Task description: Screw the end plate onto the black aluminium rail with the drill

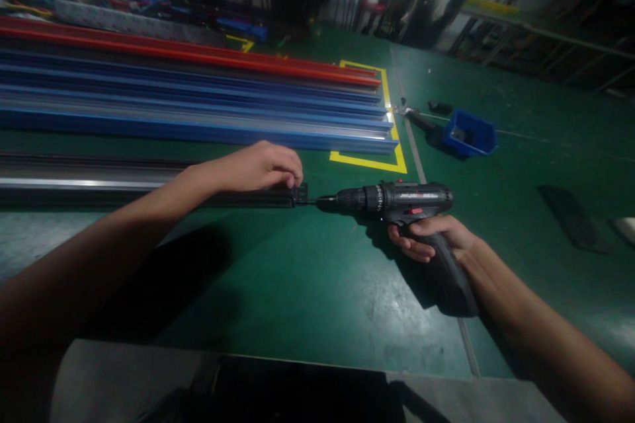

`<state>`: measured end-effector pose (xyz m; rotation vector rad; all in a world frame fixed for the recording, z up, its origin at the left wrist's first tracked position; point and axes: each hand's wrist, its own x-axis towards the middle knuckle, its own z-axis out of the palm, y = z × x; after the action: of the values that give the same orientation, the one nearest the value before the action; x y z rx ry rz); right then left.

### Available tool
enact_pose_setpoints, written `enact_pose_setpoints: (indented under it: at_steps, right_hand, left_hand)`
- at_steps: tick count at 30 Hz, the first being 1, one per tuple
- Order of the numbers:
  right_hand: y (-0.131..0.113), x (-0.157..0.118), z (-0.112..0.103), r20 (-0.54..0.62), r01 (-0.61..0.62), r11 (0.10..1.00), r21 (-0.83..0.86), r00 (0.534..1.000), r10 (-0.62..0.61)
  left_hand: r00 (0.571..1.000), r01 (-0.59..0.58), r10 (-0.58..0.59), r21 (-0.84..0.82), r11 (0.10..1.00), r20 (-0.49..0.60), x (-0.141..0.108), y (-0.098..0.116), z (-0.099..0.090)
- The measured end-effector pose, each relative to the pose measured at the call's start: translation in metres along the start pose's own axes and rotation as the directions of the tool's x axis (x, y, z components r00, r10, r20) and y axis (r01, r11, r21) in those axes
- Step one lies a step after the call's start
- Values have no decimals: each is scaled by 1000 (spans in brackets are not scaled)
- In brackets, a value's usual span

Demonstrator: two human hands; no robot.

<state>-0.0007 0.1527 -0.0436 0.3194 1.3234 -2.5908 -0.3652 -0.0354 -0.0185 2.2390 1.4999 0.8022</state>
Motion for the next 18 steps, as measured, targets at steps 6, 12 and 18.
enact_pose_setpoints:
  at_steps: [6,12,18]
  right_hand:
    - [0,0,0,12,7,1000,6,1000,-7]
    - [0,0,-1,24,0,1000,20,1000,0]
    - [-1,0,1,14,-2,1000,21,1000,1]
  left_hand:
    - [1000,-6,6,-2,1000,13,-1,-2,0]
    - [1000,9,-9,-11,1000,9,-1,-3,0]
    - [1000,12,-12,-25,1000,5,0,0,0]
